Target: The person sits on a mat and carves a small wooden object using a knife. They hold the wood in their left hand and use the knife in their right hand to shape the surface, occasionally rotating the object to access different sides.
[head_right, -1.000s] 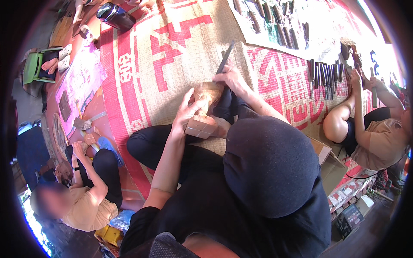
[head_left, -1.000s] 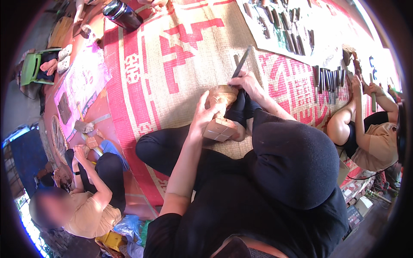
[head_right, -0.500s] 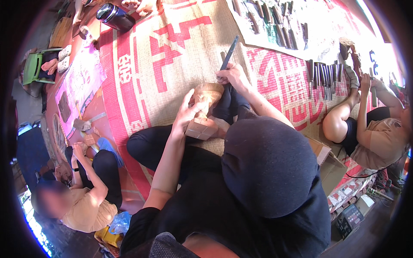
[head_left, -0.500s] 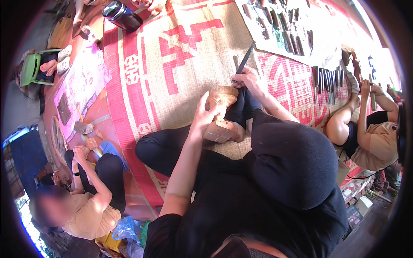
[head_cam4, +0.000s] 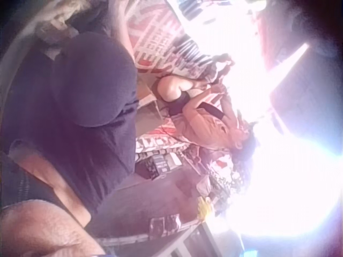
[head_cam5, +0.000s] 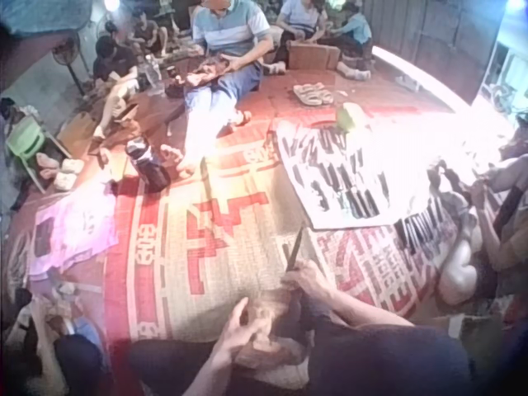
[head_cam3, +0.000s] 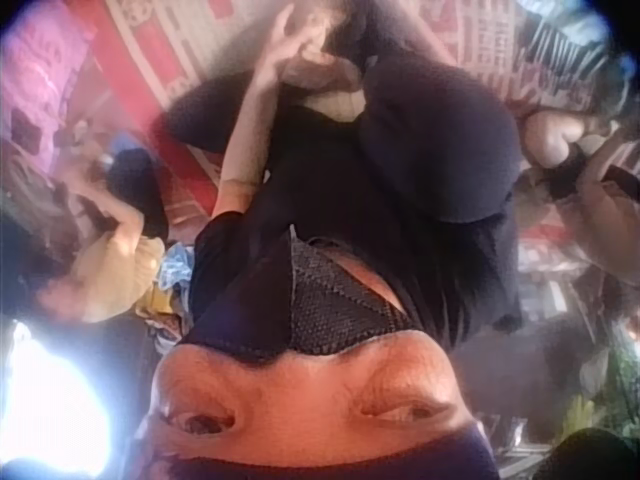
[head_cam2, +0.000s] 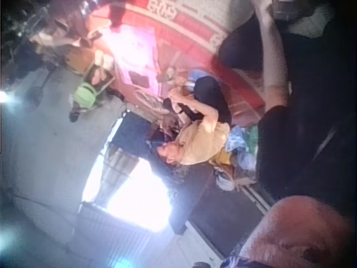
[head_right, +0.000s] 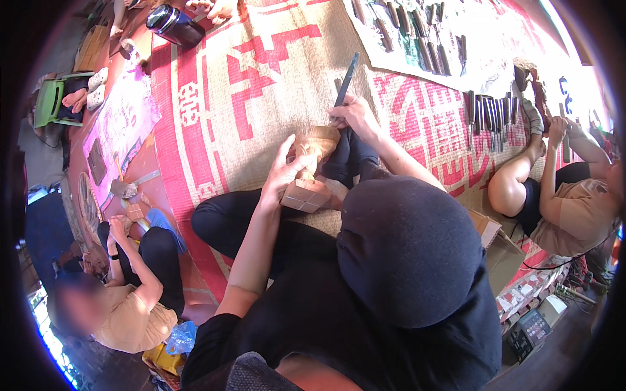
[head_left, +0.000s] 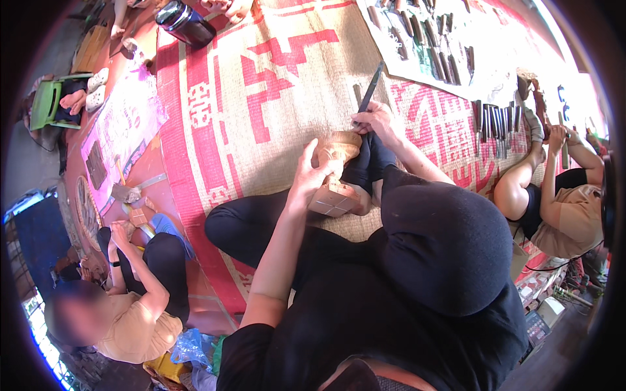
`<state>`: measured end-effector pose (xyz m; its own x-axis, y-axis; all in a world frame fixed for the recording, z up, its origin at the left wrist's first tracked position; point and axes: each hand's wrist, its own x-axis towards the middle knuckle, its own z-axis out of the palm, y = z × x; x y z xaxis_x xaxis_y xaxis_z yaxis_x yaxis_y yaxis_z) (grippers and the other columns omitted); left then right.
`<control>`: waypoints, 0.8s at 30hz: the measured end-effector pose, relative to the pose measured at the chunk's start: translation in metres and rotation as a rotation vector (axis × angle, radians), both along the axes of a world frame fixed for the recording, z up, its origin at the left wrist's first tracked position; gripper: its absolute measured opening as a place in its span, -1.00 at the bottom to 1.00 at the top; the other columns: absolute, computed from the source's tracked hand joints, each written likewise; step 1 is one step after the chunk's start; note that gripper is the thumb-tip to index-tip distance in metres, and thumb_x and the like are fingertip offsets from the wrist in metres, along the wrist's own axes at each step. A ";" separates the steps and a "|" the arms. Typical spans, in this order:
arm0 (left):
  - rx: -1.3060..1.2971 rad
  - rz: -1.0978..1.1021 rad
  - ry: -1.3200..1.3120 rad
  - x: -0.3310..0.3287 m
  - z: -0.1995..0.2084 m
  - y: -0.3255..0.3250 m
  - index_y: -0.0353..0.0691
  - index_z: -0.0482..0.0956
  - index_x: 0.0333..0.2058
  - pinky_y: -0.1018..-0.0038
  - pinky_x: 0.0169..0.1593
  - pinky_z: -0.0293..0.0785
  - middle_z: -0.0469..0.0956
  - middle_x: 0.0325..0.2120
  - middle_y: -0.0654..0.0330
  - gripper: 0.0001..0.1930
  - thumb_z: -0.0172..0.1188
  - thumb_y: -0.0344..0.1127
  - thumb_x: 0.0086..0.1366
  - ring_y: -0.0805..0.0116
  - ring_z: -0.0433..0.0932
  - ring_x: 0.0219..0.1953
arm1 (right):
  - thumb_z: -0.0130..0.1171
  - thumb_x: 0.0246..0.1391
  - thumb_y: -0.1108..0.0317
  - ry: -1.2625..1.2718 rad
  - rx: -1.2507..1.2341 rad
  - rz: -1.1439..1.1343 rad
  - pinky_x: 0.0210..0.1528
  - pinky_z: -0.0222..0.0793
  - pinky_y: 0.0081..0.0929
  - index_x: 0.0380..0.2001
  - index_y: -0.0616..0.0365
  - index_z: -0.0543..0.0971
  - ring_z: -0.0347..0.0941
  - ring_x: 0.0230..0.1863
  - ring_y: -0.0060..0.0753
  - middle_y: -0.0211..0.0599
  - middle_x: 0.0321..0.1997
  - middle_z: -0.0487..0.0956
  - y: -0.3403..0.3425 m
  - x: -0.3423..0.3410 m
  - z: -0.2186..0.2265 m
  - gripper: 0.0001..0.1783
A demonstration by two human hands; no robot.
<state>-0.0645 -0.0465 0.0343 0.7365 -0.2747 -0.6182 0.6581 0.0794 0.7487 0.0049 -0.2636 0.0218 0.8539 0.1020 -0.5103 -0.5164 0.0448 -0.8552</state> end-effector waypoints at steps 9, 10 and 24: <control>0.021 0.029 -0.013 -0.001 -0.005 -0.001 -0.23 -0.06 0.27 0.42 -0.15 0.47 0.26 0.02 -0.05 -0.09 0.34 -0.26 0.05 0.24 0.41 -0.05 | 0.25 -0.14 0.39 -0.165 -0.267 0.180 -0.23 0.30 -0.58 -0.44 0.25 0.57 0.43 -0.38 -0.54 -0.40 -0.48 0.55 0.014 -0.004 -0.008 -0.82; 0.044 0.021 -0.027 -0.001 -0.006 0.000 -0.23 -0.06 0.27 0.42 -0.14 0.47 0.26 0.02 -0.05 -0.09 0.35 -0.26 0.05 0.23 0.41 -0.05 | 0.25 -0.13 0.39 -0.097 -0.163 0.117 -0.24 0.31 -0.57 -0.43 0.25 0.57 0.43 -0.38 -0.54 -0.40 -0.48 0.55 0.012 -0.002 -0.007 -0.83; -0.025 0.071 -0.005 0.000 -0.004 -0.002 -0.33 -0.13 0.25 0.43 -0.20 0.46 0.32 -0.12 -0.01 -0.07 0.33 -0.34 0.04 0.28 0.40 -0.18 | 0.24 -0.14 0.40 0.014 -0.079 0.009 -0.24 0.40 -0.51 -0.40 0.22 0.56 0.46 -0.32 -0.44 -0.25 -0.45 0.54 0.011 0.005 -0.002 -0.82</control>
